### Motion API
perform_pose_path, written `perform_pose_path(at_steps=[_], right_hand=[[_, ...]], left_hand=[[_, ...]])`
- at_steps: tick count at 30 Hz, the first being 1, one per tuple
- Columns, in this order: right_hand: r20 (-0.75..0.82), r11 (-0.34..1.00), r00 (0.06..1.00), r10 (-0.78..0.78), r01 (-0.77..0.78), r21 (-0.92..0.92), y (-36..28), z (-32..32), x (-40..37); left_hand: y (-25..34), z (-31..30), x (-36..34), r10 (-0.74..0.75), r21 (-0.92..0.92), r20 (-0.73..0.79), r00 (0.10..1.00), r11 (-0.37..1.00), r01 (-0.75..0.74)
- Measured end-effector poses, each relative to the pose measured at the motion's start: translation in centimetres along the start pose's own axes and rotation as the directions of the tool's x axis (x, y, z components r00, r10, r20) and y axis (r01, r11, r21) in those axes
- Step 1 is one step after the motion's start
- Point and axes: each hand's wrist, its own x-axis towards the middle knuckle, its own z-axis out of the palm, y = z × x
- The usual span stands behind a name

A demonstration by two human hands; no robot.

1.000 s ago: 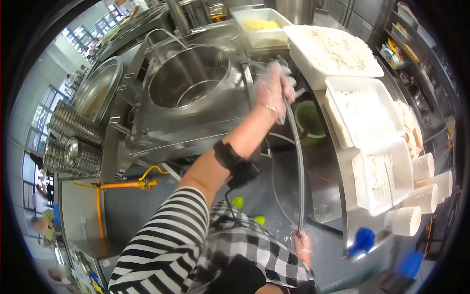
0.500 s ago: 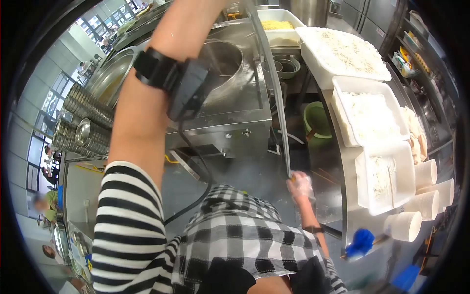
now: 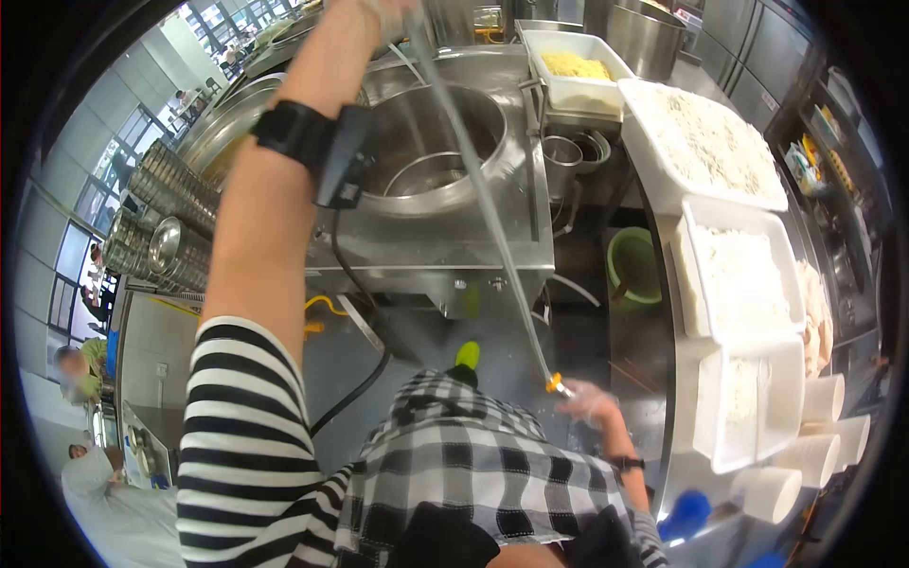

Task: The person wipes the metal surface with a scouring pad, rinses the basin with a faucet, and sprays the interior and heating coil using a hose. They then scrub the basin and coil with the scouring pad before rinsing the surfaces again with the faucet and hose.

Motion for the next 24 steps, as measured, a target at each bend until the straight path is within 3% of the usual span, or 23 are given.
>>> perform_pose_path(at_steps=[1, 3, 5, 6, 9, 11, 13, 14, 17, 20, 24], right_hand=[[-0.015, 0.999, 0.999, 0.037, -0.037, -0.018, 0.8, -0.3, -0.2], [-0.133, 0.926, 0.989, 0.066, -0.111, -0.361, 1.5, -1.1, -1.0], [-0.249, 0.813, 0.968, -0.022, -0.127, -0.568, 3.0, -1.0, -1.7], [-0.315, 0.755, 0.948, 0.046, -0.24, -0.611, 0.8, -0.9, -2.2], [-0.399, 0.574, 0.896, 0.196, -0.435, -0.694, -2.9, -2.0, -1.7], [-0.369, 0.696, 0.829, 0.421, -0.556, -0.454, -6.9, -2.7, -1.6], [-0.375, 0.708, 0.888, 0.266, -0.444, -0.549, -6.9, -4.1, -1.7], [-0.377, 0.702, 0.888, 0.264, -0.445, -0.556, -8.5, -4.5, -1.5], [-0.372, 0.436, 0.895, 0.246, -0.445, -0.782, -13.7, -5.0, -1.1], [-0.357, 0.372, 0.884, 0.303, -0.454, -0.81, -17.7, -5.3, 0.3], [-0.35, 0.294, 0.869, 0.35, -0.457, -0.84, -20.5, -5.8, 1.9]], left_hand=[[0.6, 3.7, 0.8, 0.007, -0.09, 0.005, 1.0, 0.996, -0.006], [2.4, 11.4, 1.0, 0.029, -0.251, 0.026, 0.999, 0.968, -0.022], [4.4, 18.1, 1.2, 0.082, -0.367, 0.076, 0.994, 0.929, -0.049], [5.7, 20.7, 1.4, 0.129, -0.391, 0.12, 0.984, 0.918, -0.073], [9.3, 26.5, 4.3, 0.338, -0.438, 0.326, 0.883, 0.882, -0.176], [10.6, 28.8, 6.7, 0.448, -0.456, 0.429, 0.784, 0.857, -0.24], [11.2, 30.7, 9.5, 0.503, -0.452, 0.474, 0.723, 0.843, -0.291], [11.2, 32.0, 10.7, 0.529, -0.402, 0.454, 0.717, 0.84, -0.365], [12.0, 38.1, 14.1, 0.5, -0.384, 0.335, 0.799, 0.847, -0.369], [12.2, 42.4, 16.2, 0.445, -0.343, 0.149, 0.883, 0.861, -0.376], [10.9, 41.3, 18.9, 0.409, -0.442, 0.304, 0.86, 0.861, -0.253]])
